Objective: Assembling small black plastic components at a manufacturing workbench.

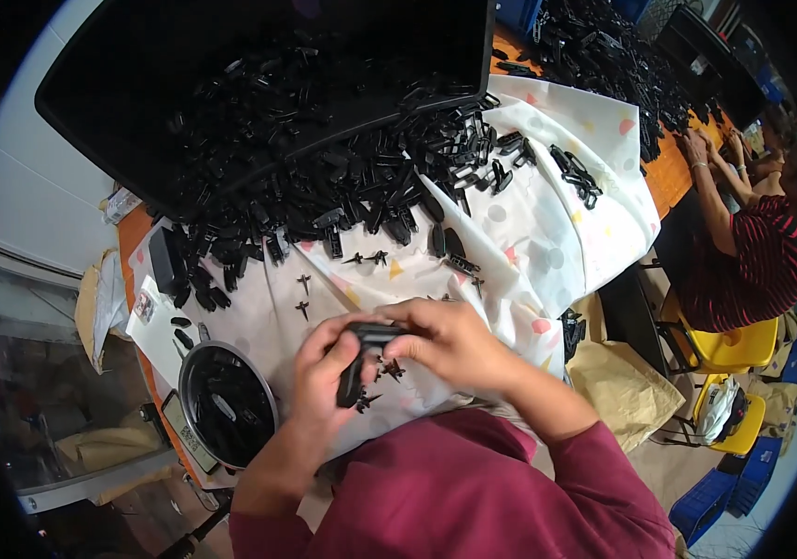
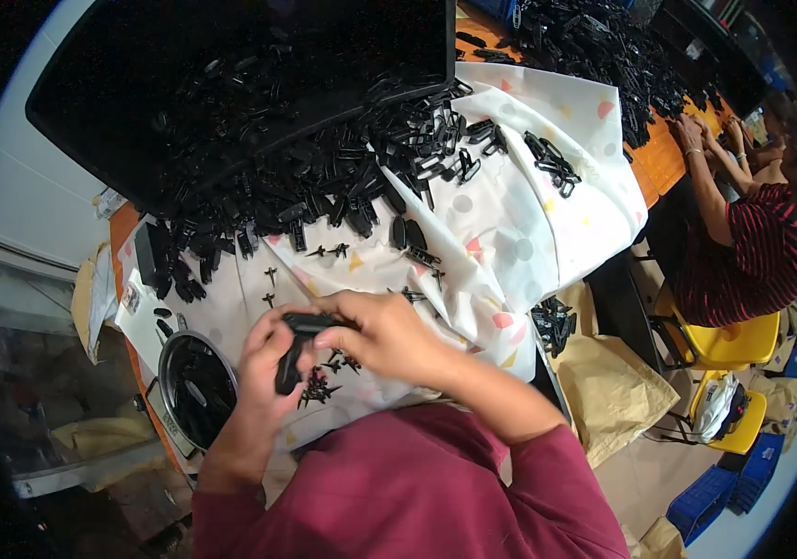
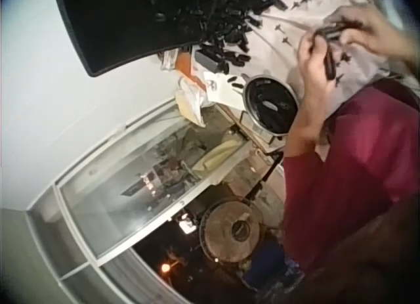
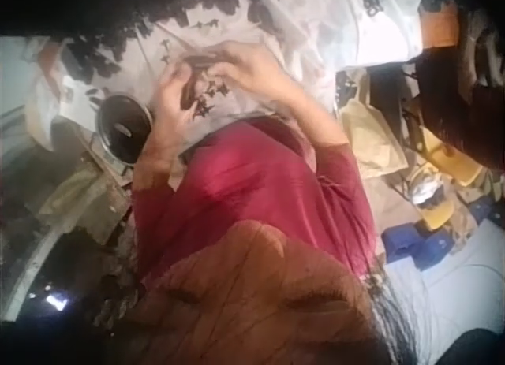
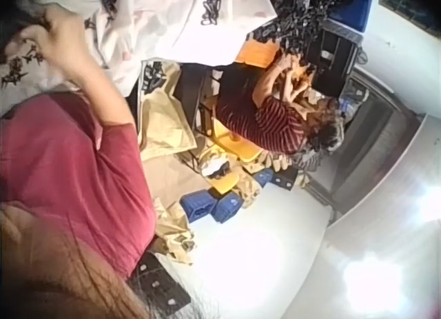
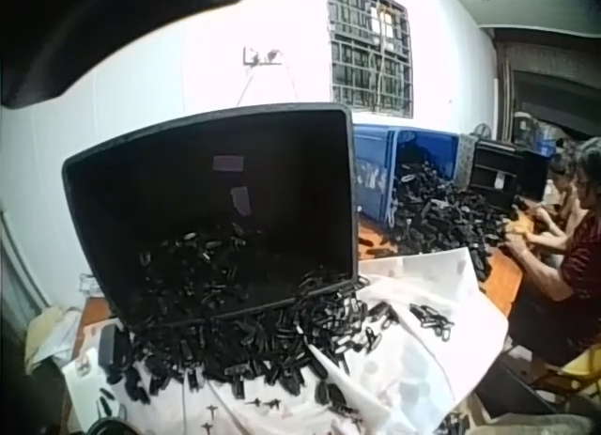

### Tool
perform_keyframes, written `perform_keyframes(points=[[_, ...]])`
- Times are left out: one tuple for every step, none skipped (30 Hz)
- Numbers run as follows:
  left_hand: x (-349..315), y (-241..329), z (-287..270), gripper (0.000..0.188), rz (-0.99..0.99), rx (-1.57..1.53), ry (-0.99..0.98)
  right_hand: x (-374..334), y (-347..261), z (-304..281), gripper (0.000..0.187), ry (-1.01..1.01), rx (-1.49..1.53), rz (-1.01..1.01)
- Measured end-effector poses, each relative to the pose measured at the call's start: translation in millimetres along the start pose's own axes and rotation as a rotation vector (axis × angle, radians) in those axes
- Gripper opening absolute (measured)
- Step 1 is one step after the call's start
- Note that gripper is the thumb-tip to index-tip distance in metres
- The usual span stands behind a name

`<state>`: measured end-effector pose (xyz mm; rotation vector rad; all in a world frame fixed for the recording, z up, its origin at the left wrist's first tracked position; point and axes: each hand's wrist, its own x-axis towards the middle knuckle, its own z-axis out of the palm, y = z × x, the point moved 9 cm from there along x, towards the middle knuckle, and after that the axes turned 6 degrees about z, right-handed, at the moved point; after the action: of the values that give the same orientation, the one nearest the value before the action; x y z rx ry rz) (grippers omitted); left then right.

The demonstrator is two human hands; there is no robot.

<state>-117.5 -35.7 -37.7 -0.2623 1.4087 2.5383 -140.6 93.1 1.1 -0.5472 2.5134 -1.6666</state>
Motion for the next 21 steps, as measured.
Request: perform_keyframes(points=[[-5.6,11.8,-19.9,0.023,0.041,0.209,0.09,9.6,16.9,1.5,0.022,-0.15,-0.008,-0.003],[-14.8,41.8,-42.9,0.02,0.229,0.573,0.159,27.8,30.1,-25.2,0.02,-0.033,-0.106,0.05],[-27.8,73.2,-60.7,0.018,0.412,0.936,0.219,40.5,83.0,-54.5,0.019,0.084,0.02,0.331],[-39.6,91.9,-81.9,0.018,0.461,1.167,0.289,54.4,76.2,-96.1,0.024,0.312,-0.401,0.092],[-48.9,105.1,-96.4,0.018,0.51,1.398,0.347,59.5,115.6,-134.9,0.029,0.445,-0.621,0.227],[-57.7,106.9,-112.6,0.018,0.506,1.409,0.359,62.1,133.6,-153.7,0.024,0.436,-0.77,0.316],[-66.6,108.3,-126.1,0.02,0.53,1.462,0.401,64.1,154.7,-165.4,0.024,0.459,-0.876,0.26],[-73.3,109.1,-134.1,0.022,0.55,1.513,0.448,67.7,168.5,-166.4,0.027,0.408,-0.954,0.189],[-76.1,109.5,-137.5,0.022,0.542,1.521,0.47,70.0,162.4,-158.1,0.025,0.376,-1.022,0.105],[-71.2,106.2,-132.3,0.024,0.511,1.665,0.43,72.4,163.4,-152.4,0.022,0.352,-1.035,0.106],[-64.7,102.1,-125.5,0.026,0.477,1.806,0.38,73.5,162.9,-147.6,0.019,0.331,-1.05,0.111],[-59.1,102.2,-120.1,0.027,0.474,1.827,0.432,72.7,159.3,-143.8,0.019,0.327,-1.048,0.108],[-49.6,103.4,-114.1,0.027,0.472,1.827,0.432,71.5,158.2,-137.1,0.017,0.274,-1.03,0.127],[-40.7,108.2,-96.3,0.025,0.615,1.843,0.377,69.9,158.2,-131.0,0.017,0.223,-1.013,0.148],[-28.9,110.8,-77.9,0.024,0.761,1.851,0.316,67.6,156.7,-129.9,0.017,0.225,-1.017,0.153],[-5.6,106.3,-69.9,0.023,0.734,1.764,0.237,63.3,151.8,-131.9,0.018,0.266,-0.961,0.143],[18.3,101.5,-62.9,0.023,0.703,1.681,0.172,61.8,144.3,-129.5,0.018,0.301,-0.9,0.124],[45.8,90.5,-49.0,0.024,0.719,1.669,0.074,60.7,137.0,-126.1,0.021,0.298,-0.826,0.169],[72.5,79.3,-31.2,0.024,0.742,1.652,-0.027,59.0,135.6,-124.1,0.021,0.306,-0.834,0.173],[97.1,70.2,-17.9,0.022,0.765,1.727,-0.025,58.6,142.4,-123.3,0.021,0.316,-0.857,0.235],[116.8,61.8,-11.3,0.02,0.787,1.801,-0.022,58.7,147.1,-122.8,0.022,0.325,-0.879,0.298]])
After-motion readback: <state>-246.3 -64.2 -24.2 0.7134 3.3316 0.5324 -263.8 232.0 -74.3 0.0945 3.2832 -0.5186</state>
